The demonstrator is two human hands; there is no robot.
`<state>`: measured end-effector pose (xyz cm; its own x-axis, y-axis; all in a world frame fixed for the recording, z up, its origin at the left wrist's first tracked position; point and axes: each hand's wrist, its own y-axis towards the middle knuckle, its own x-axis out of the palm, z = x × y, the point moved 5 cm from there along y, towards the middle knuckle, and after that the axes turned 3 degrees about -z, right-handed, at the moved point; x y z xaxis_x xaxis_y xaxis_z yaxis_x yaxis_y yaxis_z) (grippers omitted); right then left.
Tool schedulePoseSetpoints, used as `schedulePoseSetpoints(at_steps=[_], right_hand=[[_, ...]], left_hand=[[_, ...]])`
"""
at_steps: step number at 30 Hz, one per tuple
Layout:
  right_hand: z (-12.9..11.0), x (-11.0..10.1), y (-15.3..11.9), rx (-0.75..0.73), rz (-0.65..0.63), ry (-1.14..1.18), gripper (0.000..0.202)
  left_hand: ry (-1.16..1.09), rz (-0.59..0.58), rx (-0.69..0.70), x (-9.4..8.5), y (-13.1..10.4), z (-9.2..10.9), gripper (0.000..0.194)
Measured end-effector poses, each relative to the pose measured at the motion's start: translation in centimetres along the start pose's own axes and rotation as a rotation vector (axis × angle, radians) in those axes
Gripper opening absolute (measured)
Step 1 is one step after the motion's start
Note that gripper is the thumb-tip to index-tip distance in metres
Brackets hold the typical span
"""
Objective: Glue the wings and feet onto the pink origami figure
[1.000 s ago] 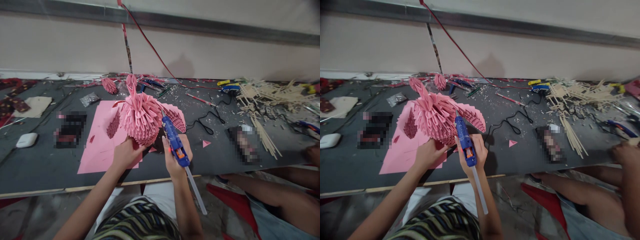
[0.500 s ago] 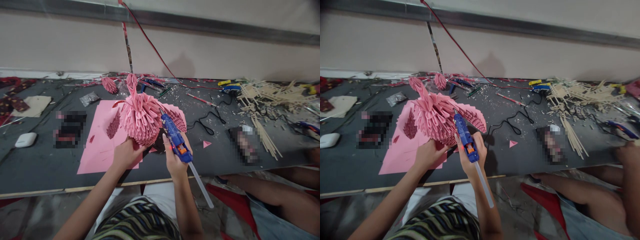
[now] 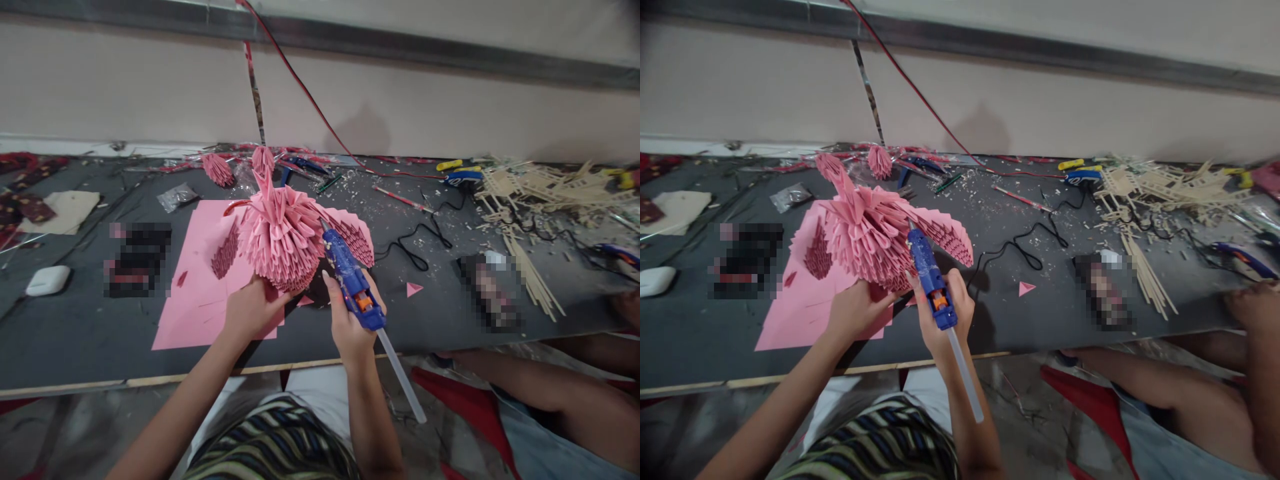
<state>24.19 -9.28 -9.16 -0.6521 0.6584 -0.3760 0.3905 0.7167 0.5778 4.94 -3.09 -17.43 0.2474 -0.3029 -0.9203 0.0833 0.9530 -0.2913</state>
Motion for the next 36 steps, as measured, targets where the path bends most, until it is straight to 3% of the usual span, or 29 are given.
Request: schedulePoseSetpoints(at_steps=[15, 27, 36], right_hand=[[-0.3, -0.2, -0.1, -0.031, 0.054, -0.019, 0.033], [0.3, 0.0, -0.3, 0.032, -0.065, -0.013, 0.017], [1.3, -0.7, -1.8, 0.091, -0.053, -0.076, 0.019]], left_hand=[[0.015, -0.002, 0.003, 0.0, 0.2, 0.1, 0.079], [0.039, -0.013, 0.001, -0.1, 0.0, 0.0, 0.073], [0.02, -0.005, 0.024, -0.2, 0.0, 0.2, 0.078]])
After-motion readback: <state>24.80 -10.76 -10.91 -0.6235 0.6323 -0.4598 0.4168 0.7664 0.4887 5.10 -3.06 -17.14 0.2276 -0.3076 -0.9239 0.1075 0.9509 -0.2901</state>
